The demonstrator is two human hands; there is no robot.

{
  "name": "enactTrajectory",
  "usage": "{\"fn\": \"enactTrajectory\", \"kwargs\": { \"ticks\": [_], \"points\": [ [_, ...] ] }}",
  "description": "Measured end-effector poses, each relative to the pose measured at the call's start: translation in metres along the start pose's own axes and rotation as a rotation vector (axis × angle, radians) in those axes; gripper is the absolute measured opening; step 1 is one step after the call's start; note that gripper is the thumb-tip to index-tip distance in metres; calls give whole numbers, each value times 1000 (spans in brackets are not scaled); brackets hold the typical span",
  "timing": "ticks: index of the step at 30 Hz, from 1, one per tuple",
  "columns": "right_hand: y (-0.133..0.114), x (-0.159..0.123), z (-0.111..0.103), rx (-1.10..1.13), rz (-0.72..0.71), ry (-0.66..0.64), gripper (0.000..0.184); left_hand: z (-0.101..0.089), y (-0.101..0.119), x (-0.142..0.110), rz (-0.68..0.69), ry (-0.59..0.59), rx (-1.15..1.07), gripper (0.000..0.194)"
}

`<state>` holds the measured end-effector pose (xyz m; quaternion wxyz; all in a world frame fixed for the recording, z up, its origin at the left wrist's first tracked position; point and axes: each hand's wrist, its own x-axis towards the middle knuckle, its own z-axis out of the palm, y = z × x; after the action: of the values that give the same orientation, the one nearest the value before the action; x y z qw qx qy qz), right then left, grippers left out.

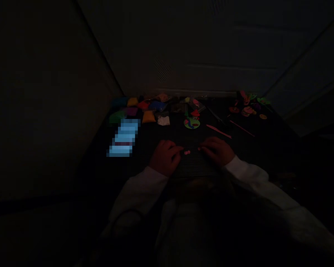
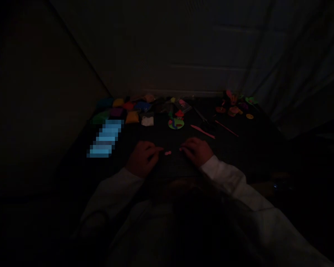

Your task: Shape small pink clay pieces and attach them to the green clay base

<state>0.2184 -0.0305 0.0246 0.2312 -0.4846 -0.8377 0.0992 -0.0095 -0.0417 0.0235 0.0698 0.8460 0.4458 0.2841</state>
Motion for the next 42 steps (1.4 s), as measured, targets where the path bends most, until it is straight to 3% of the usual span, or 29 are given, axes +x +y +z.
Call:
{"fn": "enactTrajectory", "kwargs": {
  "ticks": [6, 13, 23, 33, 42],
  "points": [
    [6, 22, -6, 82, -22, -211, 18, 1, -1, -1, 5, 15, -14, 25],
    [4, 33, -12, 36, -22, -306, 14, 0, -1, 0, -9, 10, -20, 24],
    [3, 34, -6, -12, -30, -283, 11, 1, -2, -1, -10, 29, -34, 24],
    [-4, 32, -10, 98, -23, -270, 10, 2, -2, -1, -4, 33, -33, 24],
    [-23, 36, 1, 88, -91, -280, 12, 1, -2, -1, 55, -64, -15, 27]
  ]
}}
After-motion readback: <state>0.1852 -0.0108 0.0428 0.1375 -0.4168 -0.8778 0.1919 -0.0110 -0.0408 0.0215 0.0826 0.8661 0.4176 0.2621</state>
